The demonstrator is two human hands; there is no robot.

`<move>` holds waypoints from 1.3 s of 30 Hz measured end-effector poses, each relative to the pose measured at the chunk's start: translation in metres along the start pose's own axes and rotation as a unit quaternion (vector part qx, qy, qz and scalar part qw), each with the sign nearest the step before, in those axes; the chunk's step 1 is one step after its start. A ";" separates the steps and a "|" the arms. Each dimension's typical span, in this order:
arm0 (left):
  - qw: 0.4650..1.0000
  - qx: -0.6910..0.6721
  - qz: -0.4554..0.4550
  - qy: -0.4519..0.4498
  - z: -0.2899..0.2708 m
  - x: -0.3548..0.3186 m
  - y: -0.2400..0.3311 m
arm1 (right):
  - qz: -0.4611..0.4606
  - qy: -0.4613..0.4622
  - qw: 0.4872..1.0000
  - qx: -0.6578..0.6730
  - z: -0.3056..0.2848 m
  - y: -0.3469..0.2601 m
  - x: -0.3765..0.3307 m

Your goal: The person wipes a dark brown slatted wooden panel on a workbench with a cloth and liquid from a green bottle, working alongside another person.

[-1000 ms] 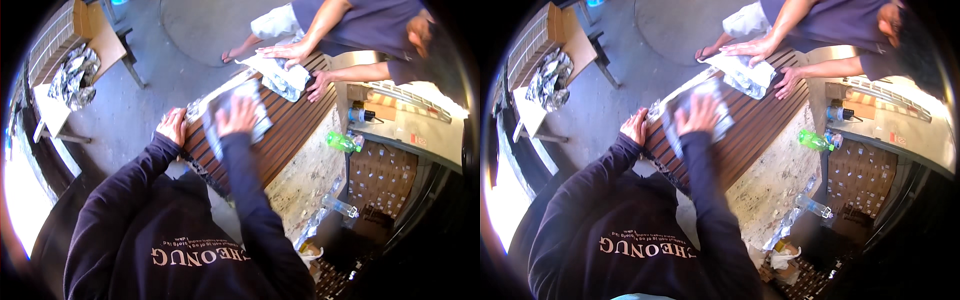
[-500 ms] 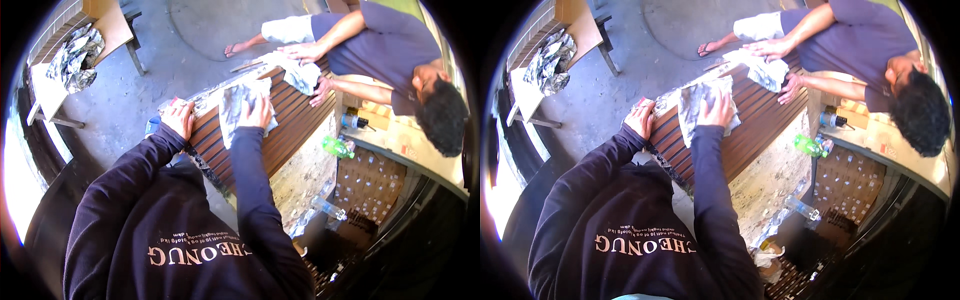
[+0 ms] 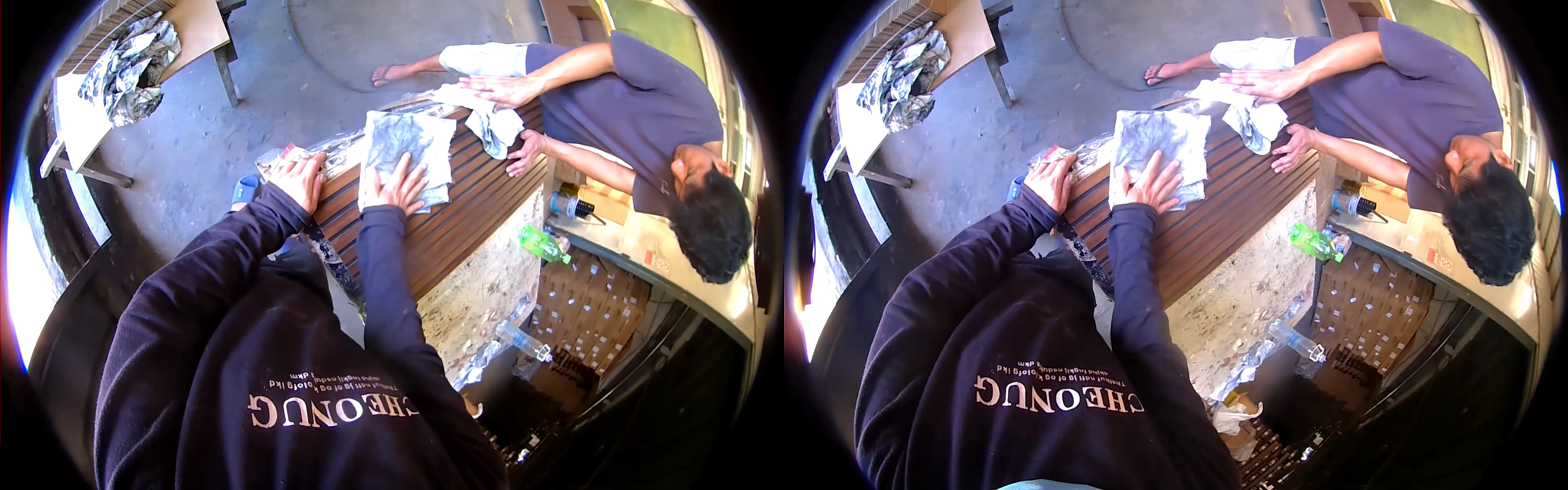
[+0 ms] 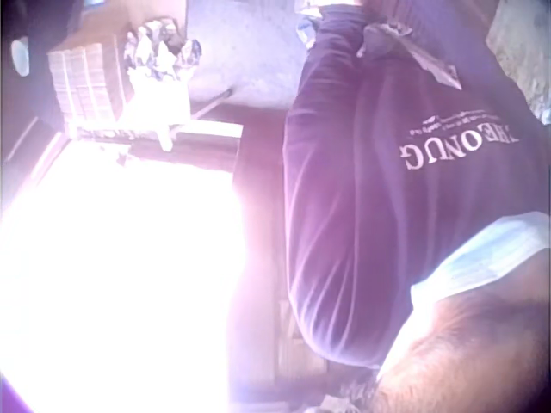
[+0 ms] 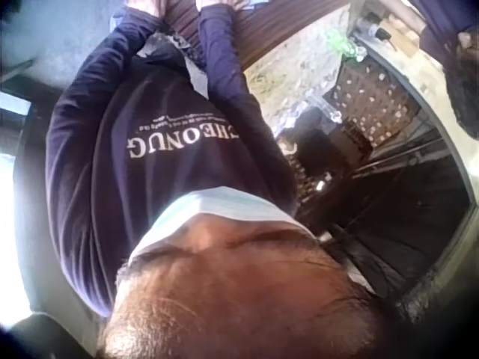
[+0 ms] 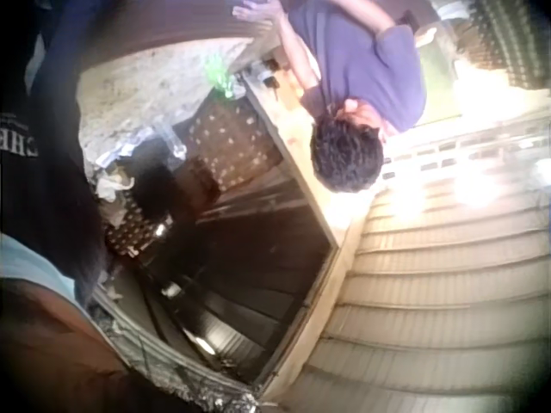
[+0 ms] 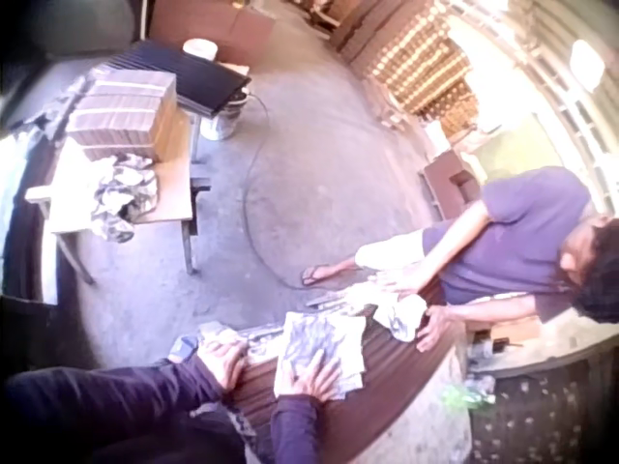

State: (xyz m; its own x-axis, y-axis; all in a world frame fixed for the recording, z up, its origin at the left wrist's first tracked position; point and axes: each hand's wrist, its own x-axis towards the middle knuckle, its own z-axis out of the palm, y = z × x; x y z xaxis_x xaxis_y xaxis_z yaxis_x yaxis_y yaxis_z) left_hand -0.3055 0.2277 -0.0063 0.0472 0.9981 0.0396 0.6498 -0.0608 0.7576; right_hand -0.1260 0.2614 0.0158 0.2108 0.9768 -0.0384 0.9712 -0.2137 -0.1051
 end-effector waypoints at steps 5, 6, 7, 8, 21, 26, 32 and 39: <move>0.999 0.027 0.013 0.035 0.007 -0.008 -0.017 | 0.009 -0.079 0.996 -0.030 0.021 -0.018 -0.056; 0.999 0.019 0.023 0.030 0.007 -0.004 -0.009 | 0.020 -0.072 0.997 -0.035 0.015 -0.011 -0.051; 0.999 0.015 0.025 0.034 0.005 -0.004 -0.005 | 0.017 -0.046 0.999 -0.016 0.014 -0.008 -0.041; 0.999 0.011 0.026 0.037 0.002 -0.004 -0.003 | 0.013 -0.019 1.000 0.003 0.013 -0.004 -0.029; 0.999 0.022 0.023 0.025 0.001 -0.002 -0.001 | 0.055 -0.079 0.995 0.004 -0.004 -0.002 0.008; 0.994 0.040 0.048 0.087 0.015 -0.007 -0.019 | -0.017 -0.106 0.994 -0.024 0.009 -0.018 -0.049; 0.998 0.035 0.018 0.041 0.002 -0.004 -0.004 | 0.012 -0.078 0.997 -0.014 0.006 -0.004 -0.010; 0.999 0.035 -0.030 -0.020 0.001 -0.004 0.002 | 0.082 -0.083 0.993 -0.003 -0.002 0.020 0.019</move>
State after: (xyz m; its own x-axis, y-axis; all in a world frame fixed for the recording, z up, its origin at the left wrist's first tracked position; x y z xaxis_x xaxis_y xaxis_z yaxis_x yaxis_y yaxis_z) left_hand -0.3042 0.2232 -0.0056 0.0363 0.9989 -0.0308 0.7041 -0.0037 0.7101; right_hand -0.1021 0.2757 0.0150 0.3458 0.9124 -0.2189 0.9259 -0.3696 -0.0781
